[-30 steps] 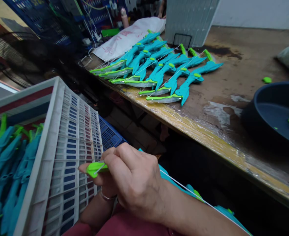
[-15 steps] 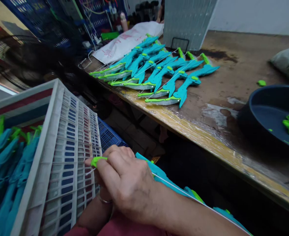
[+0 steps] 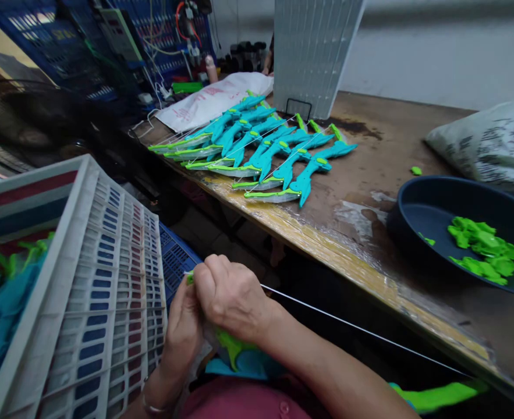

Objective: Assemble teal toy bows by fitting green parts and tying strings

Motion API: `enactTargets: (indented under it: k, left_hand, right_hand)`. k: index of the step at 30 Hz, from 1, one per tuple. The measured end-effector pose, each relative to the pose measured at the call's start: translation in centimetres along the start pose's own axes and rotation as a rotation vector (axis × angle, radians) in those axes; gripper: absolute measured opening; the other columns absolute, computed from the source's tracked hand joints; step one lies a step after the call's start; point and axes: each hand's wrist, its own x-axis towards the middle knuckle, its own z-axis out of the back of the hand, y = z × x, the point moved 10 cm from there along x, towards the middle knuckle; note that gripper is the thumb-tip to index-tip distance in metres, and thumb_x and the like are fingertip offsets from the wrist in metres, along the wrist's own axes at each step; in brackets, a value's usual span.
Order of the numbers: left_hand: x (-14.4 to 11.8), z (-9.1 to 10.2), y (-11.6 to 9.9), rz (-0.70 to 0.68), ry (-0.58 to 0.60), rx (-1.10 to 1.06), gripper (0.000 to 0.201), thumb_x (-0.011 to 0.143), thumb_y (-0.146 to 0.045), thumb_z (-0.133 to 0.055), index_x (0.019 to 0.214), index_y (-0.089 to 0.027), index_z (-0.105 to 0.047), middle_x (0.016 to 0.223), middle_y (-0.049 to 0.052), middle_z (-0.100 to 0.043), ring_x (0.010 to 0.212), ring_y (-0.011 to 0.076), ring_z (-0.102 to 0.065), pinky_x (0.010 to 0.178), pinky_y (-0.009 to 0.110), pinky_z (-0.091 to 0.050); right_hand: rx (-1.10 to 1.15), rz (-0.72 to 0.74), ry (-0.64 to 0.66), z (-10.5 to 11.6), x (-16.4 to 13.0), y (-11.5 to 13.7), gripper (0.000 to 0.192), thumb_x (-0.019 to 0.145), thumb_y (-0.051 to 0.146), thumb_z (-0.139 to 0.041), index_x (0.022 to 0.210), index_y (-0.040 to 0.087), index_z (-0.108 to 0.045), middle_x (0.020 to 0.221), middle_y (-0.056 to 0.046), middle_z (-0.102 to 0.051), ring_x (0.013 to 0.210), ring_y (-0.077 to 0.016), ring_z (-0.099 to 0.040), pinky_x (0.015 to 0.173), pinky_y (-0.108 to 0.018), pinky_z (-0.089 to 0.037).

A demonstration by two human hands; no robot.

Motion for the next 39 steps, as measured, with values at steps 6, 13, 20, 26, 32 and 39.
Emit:
enactTargets:
  k: [6,13,20,26,32,39]
  left_hand:
    - [0.5,0.0,-2.0,-0.094,0.055,0.16,0.027,0.104,-0.037,-0.049,0.129,-0.032,-0.06,0.126,0.002,-0.064,0.116,0.0167,-0.059,0.097,0.024,-0.047]
    - [1.8,-0.7,-1.9,-0.073,0.121,-0.071,0.009,0.096,-0.03,-0.064,0.091,-0.023,-0.068,0.094,0.001,-0.063,0.092,0.0154,-0.06,0.075,0.022,-0.048]
    - [1.7,-0.7,-1.1,-0.039,0.08,-0.096,0.011,0.099,-0.027,-0.062,0.09,-0.022,-0.066,0.089,-0.001,-0.06,0.085,0.0125,-0.055,0.075,0.021,-0.045]
    - [1.4,-1.1,-1.8,-0.062,0.141,-0.079,0.012,0.101,-0.026,-0.057,0.092,-0.023,-0.065,0.092,0.0,-0.059,0.085,0.0127,-0.056,0.072,0.021,-0.047]
    - [1.6,-1.0,-1.6,-0.034,0.12,-0.126,0.006,0.095,-0.025,-0.066,0.09,-0.022,-0.067,0.091,-0.001,-0.06,0.073,0.0097,-0.058,0.064,0.019,-0.048]
    - [1.4,-1.8,-0.9,0.045,0.126,-0.235,0.01,0.093,-0.024,-0.068,0.085,-0.019,-0.064,0.089,-0.002,-0.056,0.055,0.0063,-0.057,0.048,0.019,-0.048]
  right_hand:
    - [0.281,-0.156,-0.208,1.8,0.2,-2.7,0.011,0.1,0.01,-0.041,0.098,0.018,-0.048,0.088,-0.006,-0.056,0.079,-0.0163,-0.054,0.065,-0.028,-0.048]
    - [0.47,-0.289,-0.102,1.3,-1.1,-3.8,0.012,0.1,0.008,-0.043,0.098,0.021,-0.045,0.092,-0.005,-0.057,0.082,-0.0147,-0.057,0.067,-0.027,-0.05]
    - [0.407,-0.338,0.153,-1.1,-3.2,-2.3,0.015,0.103,0.013,-0.043,0.09,0.019,-0.046,0.089,-0.007,-0.061,0.076,-0.0152,-0.057,0.067,-0.029,-0.049]
    - [0.771,-0.712,0.08,-2.8,-5.2,-4.7,0.006,0.101,0.023,-0.054,0.097,0.02,-0.055,0.077,0.002,-0.058,0.056,-0.0076,-0.057,0.056,-0.021,-0.047]
    - [0.981,-0.872,0.025,-4.3,-6.5,-5.0,0.019,0.103,0.032,-0.054,0.089,0.019,-0.056,0.066,0.004,-0.056,0.048,-0.0079,-0.057,0.047,-0.019,-0.045]
    - [0.768,-0.712,0.003,-2.7,-5.8,-4.9,0.018,0.103,0.026,-0.052,0.088,0.018,-0.057,0.076,-0.001,-0.06,0.062,-0.0103,-0.059,0.054,-0.021,-0.045]
